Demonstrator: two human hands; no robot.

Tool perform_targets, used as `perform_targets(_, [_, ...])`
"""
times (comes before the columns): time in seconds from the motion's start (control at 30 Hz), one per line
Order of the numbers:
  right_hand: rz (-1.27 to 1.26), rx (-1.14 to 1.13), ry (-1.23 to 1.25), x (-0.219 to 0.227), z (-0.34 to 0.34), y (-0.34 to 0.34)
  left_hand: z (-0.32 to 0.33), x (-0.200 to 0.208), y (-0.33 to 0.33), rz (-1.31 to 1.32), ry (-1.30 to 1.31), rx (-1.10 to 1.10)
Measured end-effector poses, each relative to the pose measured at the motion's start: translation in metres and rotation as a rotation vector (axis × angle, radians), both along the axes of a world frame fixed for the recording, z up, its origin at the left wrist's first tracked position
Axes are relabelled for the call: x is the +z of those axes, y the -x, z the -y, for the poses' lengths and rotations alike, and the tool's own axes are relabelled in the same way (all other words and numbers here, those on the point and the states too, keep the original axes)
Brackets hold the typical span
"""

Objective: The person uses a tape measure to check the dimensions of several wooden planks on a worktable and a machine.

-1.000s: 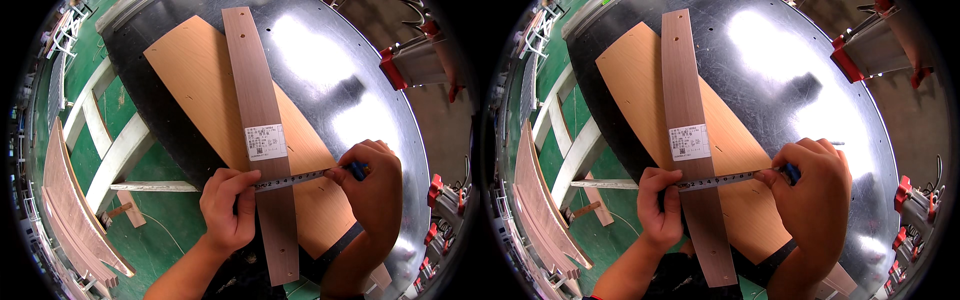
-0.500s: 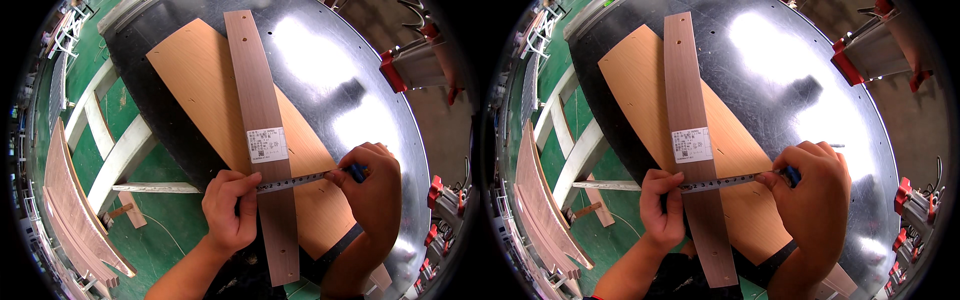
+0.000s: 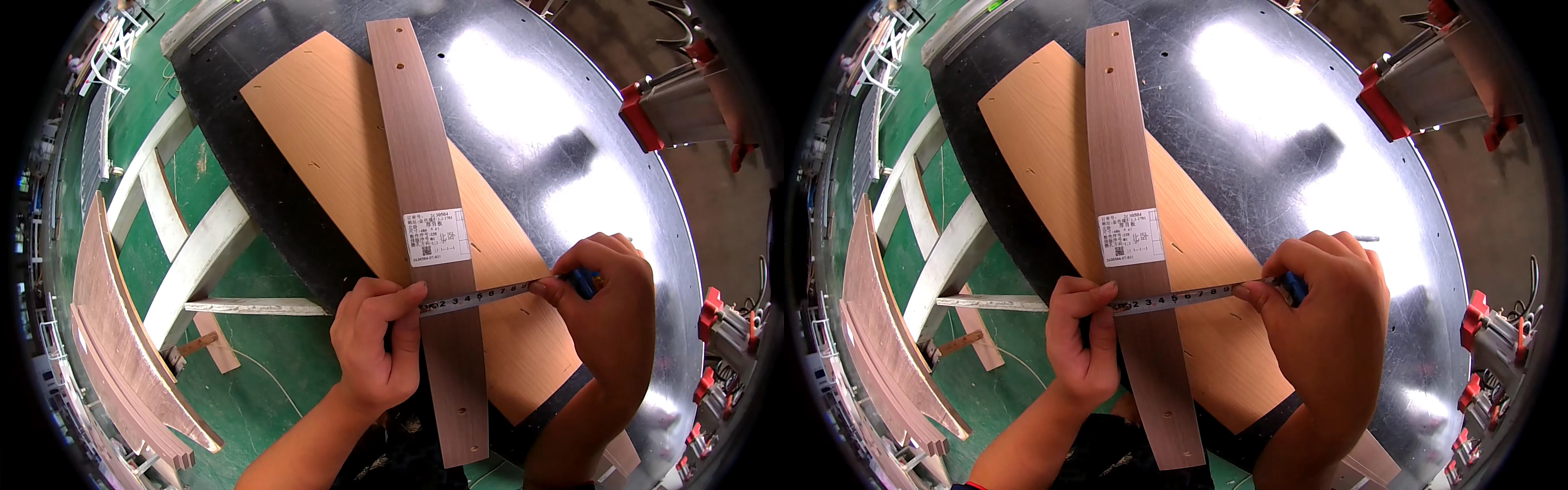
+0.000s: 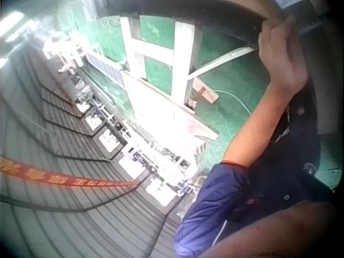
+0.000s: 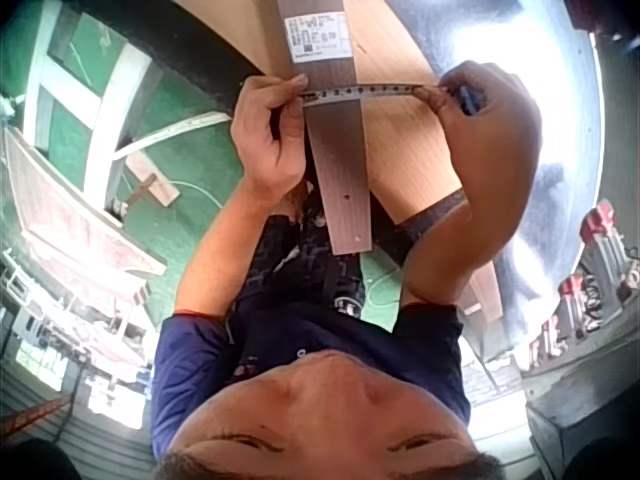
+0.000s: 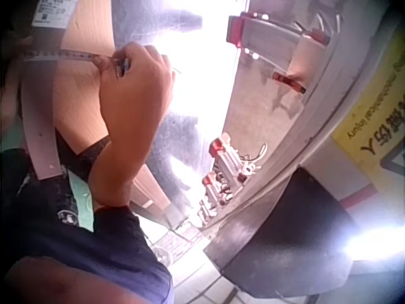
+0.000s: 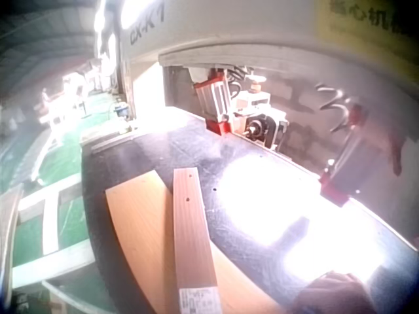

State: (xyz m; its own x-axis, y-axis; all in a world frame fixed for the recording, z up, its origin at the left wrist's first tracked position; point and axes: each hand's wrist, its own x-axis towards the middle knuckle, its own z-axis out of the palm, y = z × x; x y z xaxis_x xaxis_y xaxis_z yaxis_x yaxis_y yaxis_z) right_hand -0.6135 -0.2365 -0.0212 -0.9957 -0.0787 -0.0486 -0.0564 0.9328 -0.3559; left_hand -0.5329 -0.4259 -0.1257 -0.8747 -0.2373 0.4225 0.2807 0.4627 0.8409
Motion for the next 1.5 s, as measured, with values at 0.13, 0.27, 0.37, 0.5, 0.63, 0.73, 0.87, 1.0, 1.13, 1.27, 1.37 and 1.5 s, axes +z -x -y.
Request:
perform_targets(0.13, [-0.017, 0.007, 0.009, 0.000, -0.003, -0.002, -0.001, 0.002, 0.000, -0.010, 0.011, -0.003])
perform_targets(0.27, [-0.023, 0.012, 0.023, -0.001, -0.003, -0.001, -0.002, 0.001, 0.001, -0.018, -0.002, 0.002])
perform_targets(0.37, [0.000, -0.007, 0.020, 0.001, -0.002, 0.000, -0.001, 0.000, 0.002, -0.019, 0.003, 0.004])
perform_targets(0.5, [0.003, -0.012, 0.021, 0.002, -0.003, 0.000, -0.003, 0.003, 0.003, -0.013, 0.004, 0.001])
perform_targets(0.63, [-0.008, 0.009, 0.045, -0.002, -0.001, 0.000, 0.000, 0.000, 0.001, -0.005, 0.007, 0.009])
perform_targets(0.73, [-0.007, 0.007, 0.045, -0.002, 0.000, 0.001, 0.001, 0.000, 0.001, -0.015, 0.006, 0.005])
perform_targets(0.87, [-0.008, -0.004, 0.033, 0.001, -0.004, 0.001, -0.003, 0.003, 0.003, 0.009, -0.003, -0.006])
perform_targets(1.0, [-0.007, -0.005, 0.034, -0.001, -0.004, 0.002, -0.002, 0.003, 0.003, 0.008, 0.002, -0.005])
perform_targets(1.13, [-0.009, 0.013, 0.028, 0.000, -0.001, 0.001, 0.000, 0.002, 0.002, -0.013, 0.002, 0.007])
perform_targets(1.27, [-0.020, 0.029, 0.039, -0.002, -0.001, -0.003, 0.003, 0.002, -0.002, 0.006, 0.024, 0.004])
perform_targets(1.37, [0.002, -0.029, 0.080, 0.003, -0.002, -0.006, 0.009, 0.019, -0.003, 0.126, -0.052, -0.114])
perform_targets(1.5, [0.058, -0.151, 0.186, 0.025, 0.009, -0.021, 0.007, 0.036, -0.025, 0.344, -0.632, -0.107])
